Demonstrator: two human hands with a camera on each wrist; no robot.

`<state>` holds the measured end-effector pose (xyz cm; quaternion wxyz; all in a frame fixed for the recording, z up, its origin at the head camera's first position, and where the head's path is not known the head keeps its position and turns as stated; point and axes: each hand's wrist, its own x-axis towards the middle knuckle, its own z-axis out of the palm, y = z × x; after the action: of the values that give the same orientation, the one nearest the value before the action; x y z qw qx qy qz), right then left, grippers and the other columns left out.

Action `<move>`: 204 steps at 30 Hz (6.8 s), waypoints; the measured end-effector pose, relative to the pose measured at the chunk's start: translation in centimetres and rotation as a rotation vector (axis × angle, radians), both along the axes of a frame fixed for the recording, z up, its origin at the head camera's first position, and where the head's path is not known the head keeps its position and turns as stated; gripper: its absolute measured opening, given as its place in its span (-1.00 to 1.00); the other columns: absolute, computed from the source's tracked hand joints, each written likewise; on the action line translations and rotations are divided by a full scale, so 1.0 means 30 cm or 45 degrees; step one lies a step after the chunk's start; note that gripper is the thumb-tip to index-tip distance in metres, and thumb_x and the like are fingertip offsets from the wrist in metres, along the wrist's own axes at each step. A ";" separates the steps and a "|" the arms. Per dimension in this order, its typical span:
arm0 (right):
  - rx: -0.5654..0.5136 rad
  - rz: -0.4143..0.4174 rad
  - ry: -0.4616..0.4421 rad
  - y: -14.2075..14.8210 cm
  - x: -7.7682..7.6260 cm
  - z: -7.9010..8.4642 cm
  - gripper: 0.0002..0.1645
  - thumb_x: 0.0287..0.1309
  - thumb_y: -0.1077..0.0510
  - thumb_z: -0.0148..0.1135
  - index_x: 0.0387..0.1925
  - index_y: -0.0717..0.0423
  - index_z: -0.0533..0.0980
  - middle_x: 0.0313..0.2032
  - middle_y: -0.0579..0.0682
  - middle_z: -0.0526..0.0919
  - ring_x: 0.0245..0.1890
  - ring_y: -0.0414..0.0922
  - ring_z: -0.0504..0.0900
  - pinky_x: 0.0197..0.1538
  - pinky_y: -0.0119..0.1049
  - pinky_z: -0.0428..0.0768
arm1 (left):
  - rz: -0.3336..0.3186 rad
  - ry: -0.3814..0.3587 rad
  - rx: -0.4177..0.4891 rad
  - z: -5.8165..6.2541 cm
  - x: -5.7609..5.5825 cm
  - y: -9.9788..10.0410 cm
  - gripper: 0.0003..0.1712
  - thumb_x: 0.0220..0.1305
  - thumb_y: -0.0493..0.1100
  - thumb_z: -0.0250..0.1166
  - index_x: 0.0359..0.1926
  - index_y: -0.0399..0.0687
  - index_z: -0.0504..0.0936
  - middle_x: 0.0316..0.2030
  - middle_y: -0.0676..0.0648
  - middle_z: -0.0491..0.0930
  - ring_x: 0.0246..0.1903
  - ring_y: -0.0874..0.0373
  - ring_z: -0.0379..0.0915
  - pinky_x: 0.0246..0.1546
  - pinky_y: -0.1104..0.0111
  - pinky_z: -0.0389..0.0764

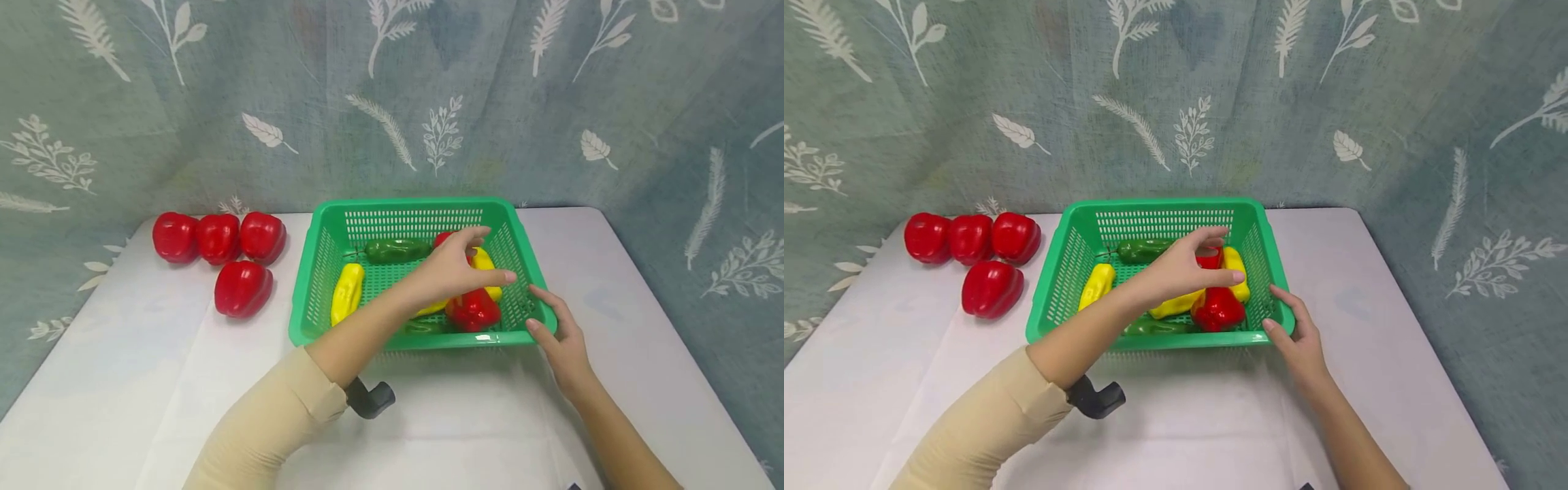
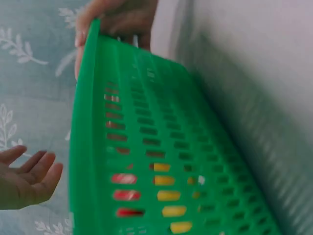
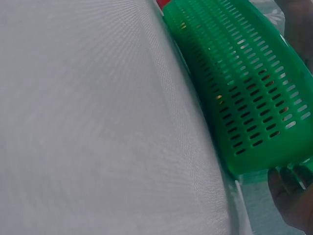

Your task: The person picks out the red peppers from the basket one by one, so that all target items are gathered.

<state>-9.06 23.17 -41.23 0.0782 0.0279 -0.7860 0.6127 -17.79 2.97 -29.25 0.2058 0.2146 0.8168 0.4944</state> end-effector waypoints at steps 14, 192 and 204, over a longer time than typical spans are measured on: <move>0.002 -0.010 -0.022 0.002 -0.019 0.009 -0.41 0.34 0.23 -0.03 0.37 0.05 0.17 0.34 -0.14 0.16 0.24 -0.32 0.13 0.08 -0.72 0.33 | -0.696 -0.222 -0.423 -0.027 -0.211 -0.046 0.09 0.03 -0.01 0.41 0.47 -0.03 -0.03 0.39 -0.12 0.16 0.35 0.00 0.10 0.17 0.22 0.45; -0.234 -0.004 0.005 -0.012 -0.007 -0.017 -0.48 0.32 0.31 -0.03 0.29 0.06 0.27 0.31 -0.15 0.14 0.24 -0.26 0.15 0.08 -0.64 0.35 | 0.154 0.335 0.173 -0.135 0.105 -1.334 0.09 -0.20 -0.76 0.22 0.41 -0.30 0.02 0.27 -0.08 0.14 0.10 0.31 0.25 -0.15 0.58 0.57; -0.221 -0.002 0.009 -0.010 -0.005 -0.019 -0.48 0.31 0.32 -0.04 0.29 0.07 0.26 0.31 -0.15 0.15 0.25 -0.25 0.13 0.08 -0.63 0.33 | 0.407 0.283 -0.023 -0.280 0.090 -1.441 0.15 -0.12 -0.63 0.31 0.45 0.00 0.01 0.20 0.18 0.14 0.08 0.48 0.16 -0.33 0.56 0.62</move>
<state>-9.19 22.87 -41.82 0.0834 0.0225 -0.7297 0.6783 -15.09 -40.25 -37.64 0.0351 0.1336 0.8626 0.4867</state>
